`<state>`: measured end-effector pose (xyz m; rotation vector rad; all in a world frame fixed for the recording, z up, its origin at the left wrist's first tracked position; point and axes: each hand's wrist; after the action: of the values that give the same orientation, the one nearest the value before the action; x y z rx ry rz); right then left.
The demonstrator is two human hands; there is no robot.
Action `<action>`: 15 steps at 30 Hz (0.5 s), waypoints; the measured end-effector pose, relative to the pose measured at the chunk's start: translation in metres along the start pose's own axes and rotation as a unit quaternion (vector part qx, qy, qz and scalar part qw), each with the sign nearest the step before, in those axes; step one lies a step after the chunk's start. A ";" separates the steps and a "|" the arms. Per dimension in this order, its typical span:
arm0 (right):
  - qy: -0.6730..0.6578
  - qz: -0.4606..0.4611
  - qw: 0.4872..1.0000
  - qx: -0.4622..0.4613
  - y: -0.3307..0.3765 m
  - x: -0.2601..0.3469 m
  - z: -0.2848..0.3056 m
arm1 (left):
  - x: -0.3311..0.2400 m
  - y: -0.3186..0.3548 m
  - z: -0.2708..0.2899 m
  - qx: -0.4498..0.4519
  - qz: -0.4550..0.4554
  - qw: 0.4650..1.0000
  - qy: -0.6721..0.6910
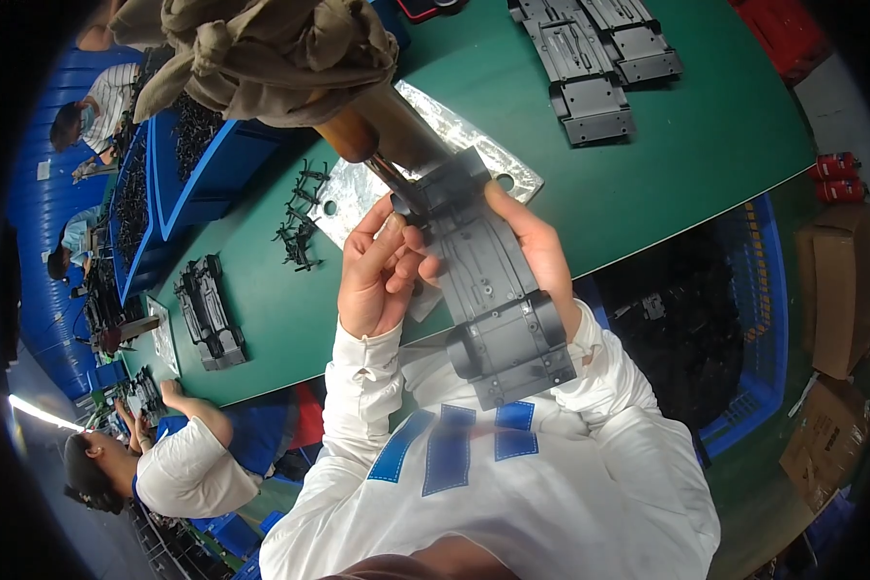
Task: Assemble plastic toy truck chassis and components using hand assembly and a heat staking machine at a factory workbench.
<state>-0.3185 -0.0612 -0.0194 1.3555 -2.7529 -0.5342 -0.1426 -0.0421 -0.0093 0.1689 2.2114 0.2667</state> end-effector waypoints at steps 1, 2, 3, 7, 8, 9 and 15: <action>0.000 0.000 1.000 0.000 0.000 0.000 0.000 | 0.000 0.000 0.000 -0.001 -0.001 1.000 0.000; 0.001 0.000 1.000 0.000 0.000 0.001 0.000 | 0.000 0.000 0.000 -0.001 -0.001 1.000 0.000; 0.002 0.000 1.000 0.000 0.000 0.001 0.001 | 0.000 -0.001 0.000 -0.002 0.000 1.000 -0.002; -0.003 0.002 1.000 -0.002 0.000 0.000 -0.001 | 0.000 0.000 0.000 -0.004 0.001 1.000 -0.007; -0.004 0.000 1.000 0.000 0.000 0.000 -0.001 | 0.000 0.000 0.000 -0.004 0.001 1.000 -0.007; -0.006 -0.002 1.000 0.001 0.000 0.000 -0.001 | 0.000 0.000 0.001 -0.003 0.000 1.000 -0.007; -0.016 -0.012 1.000 0.018 0.000 0.000 -0.002 | 0.000 0.000 0.000 -0.002 -0.003 1.000 -0.010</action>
<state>-0.3181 -0.0616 -0.0180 1.4005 -2.7889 -0.5135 -0.1428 -0.0424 -0.0090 0.1620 2.1906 0.2655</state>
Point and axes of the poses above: each hand's wrist, its own y-axis away from the middle knuckle, its own z-axis out of the back of the hand, x = y × z, and after that the axes turned 7 degrees about -z, right-handed
